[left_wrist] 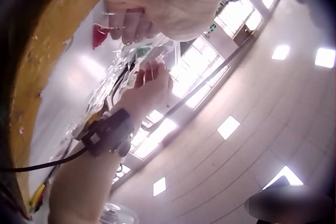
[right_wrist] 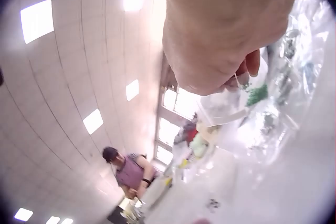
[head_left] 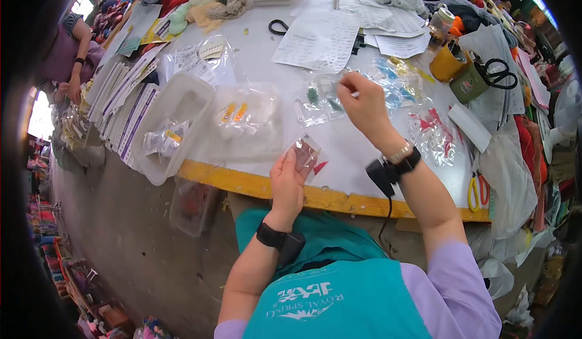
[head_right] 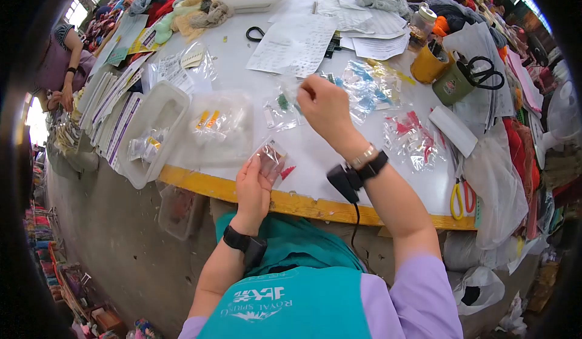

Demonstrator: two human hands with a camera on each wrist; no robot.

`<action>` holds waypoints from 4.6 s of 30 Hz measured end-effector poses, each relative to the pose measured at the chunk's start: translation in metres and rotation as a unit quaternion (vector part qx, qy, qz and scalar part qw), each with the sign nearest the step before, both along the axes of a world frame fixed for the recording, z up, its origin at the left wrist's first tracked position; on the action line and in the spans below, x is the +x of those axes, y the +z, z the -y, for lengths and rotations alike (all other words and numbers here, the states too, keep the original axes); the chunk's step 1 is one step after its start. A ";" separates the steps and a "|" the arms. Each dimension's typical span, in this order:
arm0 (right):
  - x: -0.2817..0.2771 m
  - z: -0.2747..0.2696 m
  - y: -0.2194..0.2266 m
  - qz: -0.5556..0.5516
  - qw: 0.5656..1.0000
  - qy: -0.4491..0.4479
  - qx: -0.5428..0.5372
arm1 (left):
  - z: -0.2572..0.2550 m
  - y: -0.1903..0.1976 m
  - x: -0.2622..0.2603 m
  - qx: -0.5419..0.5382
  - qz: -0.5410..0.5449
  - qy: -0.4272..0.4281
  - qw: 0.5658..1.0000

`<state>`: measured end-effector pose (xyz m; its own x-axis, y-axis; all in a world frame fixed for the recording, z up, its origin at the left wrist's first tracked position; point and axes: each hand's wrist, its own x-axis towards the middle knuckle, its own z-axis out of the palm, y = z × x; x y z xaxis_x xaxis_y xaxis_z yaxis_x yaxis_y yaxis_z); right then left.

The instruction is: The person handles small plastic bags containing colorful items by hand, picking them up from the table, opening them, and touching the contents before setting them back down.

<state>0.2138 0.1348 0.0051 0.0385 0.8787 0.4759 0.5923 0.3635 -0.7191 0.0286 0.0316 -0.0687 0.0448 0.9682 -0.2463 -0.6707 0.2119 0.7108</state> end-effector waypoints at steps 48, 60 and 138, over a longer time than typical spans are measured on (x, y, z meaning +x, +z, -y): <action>0.156 -0.032 -0.044 0.351 0.936 -0.009 -0.017 | 0.002 0.000 0.022 0.021 -0.007 -0.080 0.997; 0.147 -0.049 -0.047 0.471 0.881 -0.024 -0.029 | 0.003 -0.001 0.021 0.040 -0.006 -0.087 0.995; -0.014 0.129 -0.033 -0.523 0.775 0.100 -0.339 | 0.035 -0.003 0.036 0.263 -0.302 -0.055 0.915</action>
<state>0.2002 0.0060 -0.0278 -0.0782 0.9512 -0.2984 -0.4638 -0.2997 -0.8337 0.0645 -0.0035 -0.0715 0.1587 0.9578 0.2396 -0.1179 -0.2226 0.9678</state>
